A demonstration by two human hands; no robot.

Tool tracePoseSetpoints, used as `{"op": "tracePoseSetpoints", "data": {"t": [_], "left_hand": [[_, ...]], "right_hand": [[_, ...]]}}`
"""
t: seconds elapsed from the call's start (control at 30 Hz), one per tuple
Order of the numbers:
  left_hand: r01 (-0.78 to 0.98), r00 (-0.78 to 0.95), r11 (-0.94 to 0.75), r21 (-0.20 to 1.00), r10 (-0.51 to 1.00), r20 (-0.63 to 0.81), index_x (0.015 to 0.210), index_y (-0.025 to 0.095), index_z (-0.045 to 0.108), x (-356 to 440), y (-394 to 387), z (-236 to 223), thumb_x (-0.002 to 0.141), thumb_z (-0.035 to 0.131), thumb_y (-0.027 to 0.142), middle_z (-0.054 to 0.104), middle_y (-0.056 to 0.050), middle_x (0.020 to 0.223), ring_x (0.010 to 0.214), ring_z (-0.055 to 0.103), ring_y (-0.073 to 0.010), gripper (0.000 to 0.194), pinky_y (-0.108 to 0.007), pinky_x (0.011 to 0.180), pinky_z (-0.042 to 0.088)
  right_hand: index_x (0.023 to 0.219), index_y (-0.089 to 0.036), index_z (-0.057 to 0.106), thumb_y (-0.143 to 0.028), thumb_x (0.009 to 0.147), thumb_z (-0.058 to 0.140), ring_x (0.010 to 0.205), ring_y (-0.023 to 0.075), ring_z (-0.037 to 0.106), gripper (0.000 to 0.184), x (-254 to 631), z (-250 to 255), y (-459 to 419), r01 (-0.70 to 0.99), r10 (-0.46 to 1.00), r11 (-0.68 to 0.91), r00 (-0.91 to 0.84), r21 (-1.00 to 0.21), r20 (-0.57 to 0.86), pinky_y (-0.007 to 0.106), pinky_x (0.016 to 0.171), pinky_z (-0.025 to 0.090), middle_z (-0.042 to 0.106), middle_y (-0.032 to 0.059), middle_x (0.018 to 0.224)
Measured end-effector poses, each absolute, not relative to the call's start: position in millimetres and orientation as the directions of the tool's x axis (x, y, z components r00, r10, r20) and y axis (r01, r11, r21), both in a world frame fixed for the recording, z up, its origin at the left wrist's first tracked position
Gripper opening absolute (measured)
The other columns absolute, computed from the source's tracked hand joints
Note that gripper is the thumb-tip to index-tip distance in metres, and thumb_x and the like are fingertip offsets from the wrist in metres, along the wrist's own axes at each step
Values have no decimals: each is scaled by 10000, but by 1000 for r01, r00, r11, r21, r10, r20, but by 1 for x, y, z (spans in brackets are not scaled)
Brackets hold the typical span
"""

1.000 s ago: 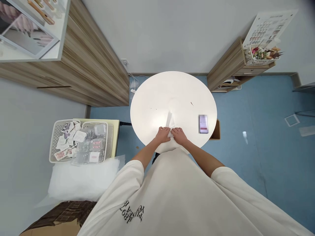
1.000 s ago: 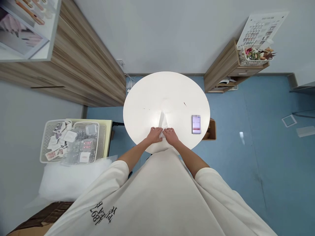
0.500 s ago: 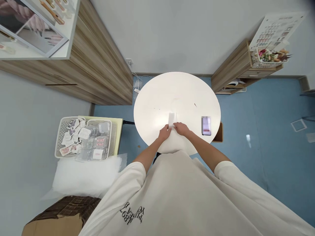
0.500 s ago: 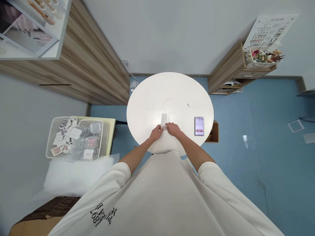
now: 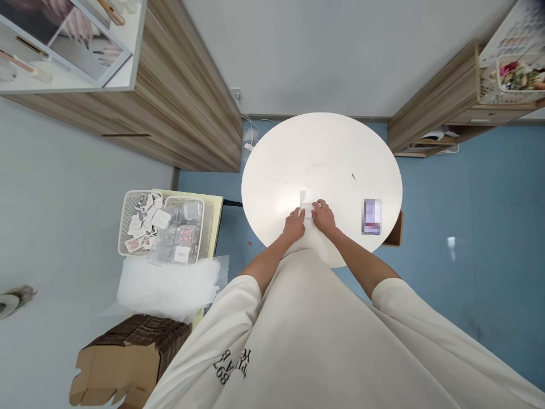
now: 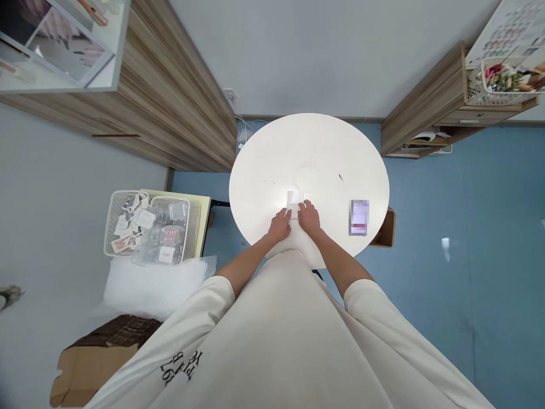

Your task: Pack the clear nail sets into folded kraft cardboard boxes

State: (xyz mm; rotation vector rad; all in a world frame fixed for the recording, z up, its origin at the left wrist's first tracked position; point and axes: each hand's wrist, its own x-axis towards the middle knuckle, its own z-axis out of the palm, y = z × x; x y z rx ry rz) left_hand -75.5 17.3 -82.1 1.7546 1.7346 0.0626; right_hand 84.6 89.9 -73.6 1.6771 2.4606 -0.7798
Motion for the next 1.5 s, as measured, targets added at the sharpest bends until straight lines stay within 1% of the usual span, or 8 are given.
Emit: {"op": "tracePoseSetpoints", "data": {"t": [0.1,0.27,0.53,0.73,0.93,1.07,1.37,1.5], "left_hand": [[868,153,66,492,907,-392,1595,164,200,-75,18,-86,855,502,115,149,-182,1680,1469,323,-375,802,-519,1113,357],[809,172,94,581,906,-387,1585,145,193,-72,17,-85,839,543,108,153,-213,1663,1467,344,-362,826,-512,1118,384],[796,113,128,592,929,-353,1469,179,359,-67,-26,-82,842,509,56,349,-172,1539,1310,508,-291,657,-450,1048,463],[813,101,118,570,936,-337,1366,201,468,-74,-26,-69,925,521,193,490,-132,1396,1186,592,-260,444,-422,1011,478],[734,-25,258,629,935,-355,1493,206,363,-77,-5,-55,995,415,252,534,-146,1426,1281,549,-269,502,-436,1045,460],[750,-68,242,615,954,-292,1581,183,201,-70,-8,-53,948,438,199,367,-166,1585,1404,435,-294,676,-455,1075,434],[885,173,-56,463,962,-214,1627,210,143,-68,-6,-59,861,478,111,129,-117,1702,1561,154,-316,842,-562,1223,210],[909,219,-75,409,922,-319,1626,238,186,-70,2,-71,807,525,91,138,-100,1703,1570,93,-335,898,-629,1239,84]], "right_hand": [[1471,-180,422,-215,970,420,1290,315,447,502,94,-79,76,852,822,329,-470,-407,-320,464,1045,415,326,167,1555],[1564,-189,265,-129,868,498,1383,307,379,736,101,-86,59,837,789,271,-476,-475,-388,466,1072,414,235,180,1592],[1461,-198,416,-50,835,518,1157,246,562,651,104,-79,27,850,788,242,-453,-467,-416,372,955,486,428,153,1404],[1439,-202,498,-229,942,579,1085,235,604,505,111,-60,39,838,684,335,-531,-431,-501,331,879,495,517,136,1339],[1349,-221,581,-342,1015,502,1114,249,601,364,104,-46,85,826,651,385,-559,-412,-513,330,884,476,591,124,1271],[1307,-206,521,-271,1010,462,976,234,637,310,95,-51,98,876,681,286,-471,-388,-561,306,757,470,662,108,1161],[1545,-211,251,-287,962,514,938,268,672,644,85,-67,110,901,658,203,-416,-384,-627,330,744,477,705,129,1126],[1597,-226,173,-291,968,513,1020,285,659,718,82,-71,116,914,670,183,-386,-362,-635,345,797,483,675,148,1196]]}}
